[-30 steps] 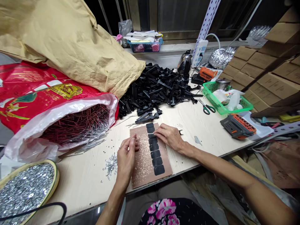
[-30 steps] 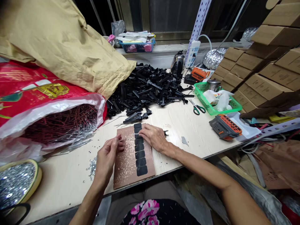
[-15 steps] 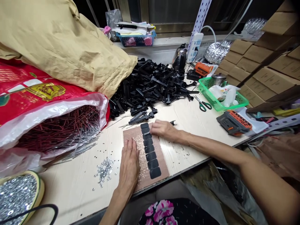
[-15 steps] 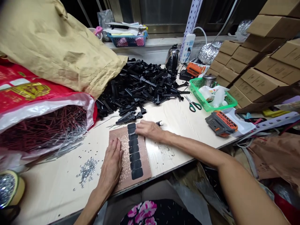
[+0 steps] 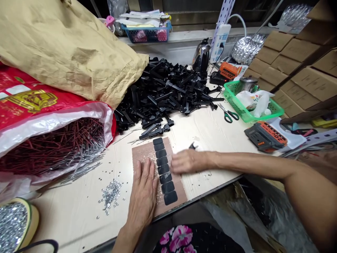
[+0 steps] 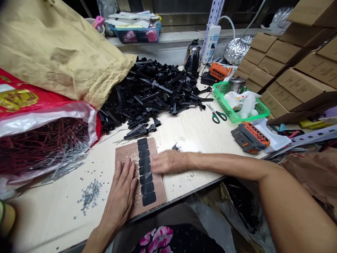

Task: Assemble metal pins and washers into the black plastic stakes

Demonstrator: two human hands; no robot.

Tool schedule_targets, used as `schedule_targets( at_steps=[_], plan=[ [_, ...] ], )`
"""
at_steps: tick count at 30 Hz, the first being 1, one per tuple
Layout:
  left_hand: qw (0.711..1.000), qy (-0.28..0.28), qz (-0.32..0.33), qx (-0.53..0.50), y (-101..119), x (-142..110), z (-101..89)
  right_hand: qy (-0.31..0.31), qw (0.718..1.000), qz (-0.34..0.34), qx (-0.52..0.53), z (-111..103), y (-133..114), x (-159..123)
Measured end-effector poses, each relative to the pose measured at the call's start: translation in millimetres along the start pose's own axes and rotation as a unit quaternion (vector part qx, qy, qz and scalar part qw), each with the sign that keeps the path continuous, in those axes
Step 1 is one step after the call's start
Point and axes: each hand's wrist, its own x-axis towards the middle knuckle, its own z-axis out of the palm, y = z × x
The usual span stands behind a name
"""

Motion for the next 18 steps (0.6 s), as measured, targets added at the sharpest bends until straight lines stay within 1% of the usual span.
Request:
schedule_targets(
  at_steps=[1,2,3,4,6,7,9,11,12,14,17,18],
  plan=[
    [1.0,-0.013,0.012,-0.002,1.3,-1.4,-2.2,-0.006,1.0,-0.021,0.008,1.1,-8.2,-3.5],
    [1.0,-0.023,0.021,-0.003,2.0,-2.3,-3.9,-0.006,1.0,-0.025,0.012,1.2,-13.5,-6.2],
    [0.999,-0.033,0.028,-0.001,2.0,-2.7,-4.9,0.002,1.0,-0.004,0.011,0.5,-14.6,-7.9],
    [0.998,-0.045,0.036,0.004,1.7,-2.7,-5.3,0.015,0.999,0.037,0.004,-0.9,-11.0,-8.2],
    [0.996,-0.061,0.056,0.023,0.9,-1.5,-4.1,0.047,0.991,0.124,-0.02,-3.7,7.0,-5.4],
    [0.996,-0.059,0.064,0.035,0.6,-0.7,-2.6,0.059,0.986,0.151,-0.034,-4.4,18.2,-2.9],
    [0.995,-0.042,0.067,0.056,0.6,0.6,1.6,0.068,0.982,0.165,-0.057,-3.7,36.6,2.4],
    [0.996,-0.022,0.061,0.065,0.8,1.1,6.0,0.065,0.984,0.153,-0.068,-1.4,42.8,5.5],
    [0.996,-0.015,0.059,0.066,0.8,1.0,7.7,0.06,0.985,0.147,-0.07,-0.7,40.8,5.7],
    [0.997,-0.006,0.058,0.059,0.6,0.6,9.6,0.045,0.989,0.12,-0.076,-1.6,28.9,3.8],
    [0.997,-0.005,0.058,0.04,0.3,-0.1,9.2,0.001,0.997,0.01,-0.073,-10.3,4.3,-1.7],
    [0.998,-0.007,0.058,0.036,0.3,-0.3,8.7,-0.01,0.997,-0.017,-0.073,-13.9,-2.4,-3.3]
  ],
)
